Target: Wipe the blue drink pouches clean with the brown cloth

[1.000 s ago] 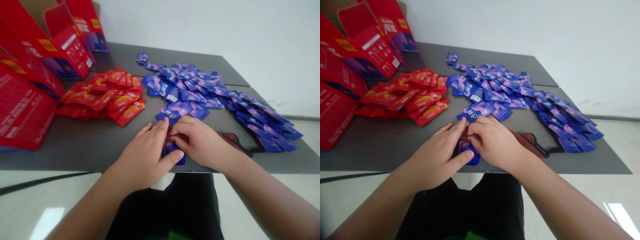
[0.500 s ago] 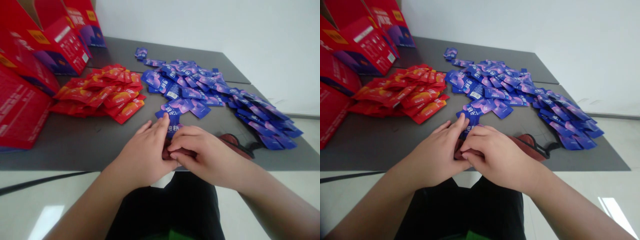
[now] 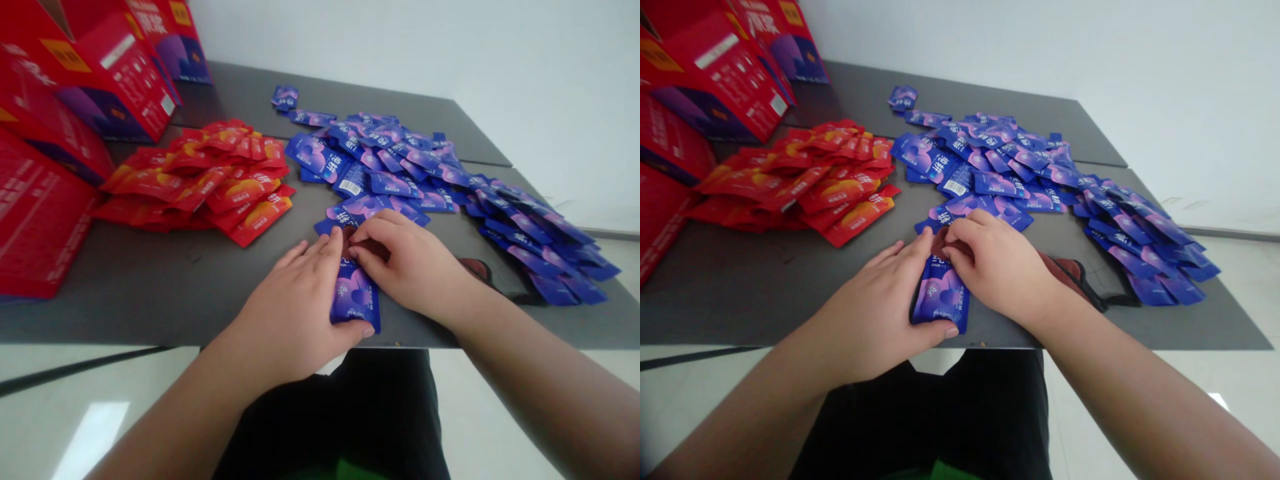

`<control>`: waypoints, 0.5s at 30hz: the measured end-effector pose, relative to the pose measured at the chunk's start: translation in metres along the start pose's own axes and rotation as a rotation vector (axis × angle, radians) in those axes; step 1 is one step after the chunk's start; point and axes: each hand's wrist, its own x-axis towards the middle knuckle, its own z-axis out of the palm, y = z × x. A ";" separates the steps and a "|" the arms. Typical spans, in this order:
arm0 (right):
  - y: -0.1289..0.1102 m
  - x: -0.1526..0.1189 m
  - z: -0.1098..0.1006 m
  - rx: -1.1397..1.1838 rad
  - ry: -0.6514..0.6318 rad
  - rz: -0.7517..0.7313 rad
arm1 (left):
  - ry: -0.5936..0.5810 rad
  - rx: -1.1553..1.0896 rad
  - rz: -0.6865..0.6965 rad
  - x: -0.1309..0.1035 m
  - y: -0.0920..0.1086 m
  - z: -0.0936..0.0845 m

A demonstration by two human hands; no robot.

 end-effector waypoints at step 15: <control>-0.039 -0.045 -0.024 0.224 -0.215 -0.162 | 0.062 -0.018 0.053 -0.002 -0.001 0.003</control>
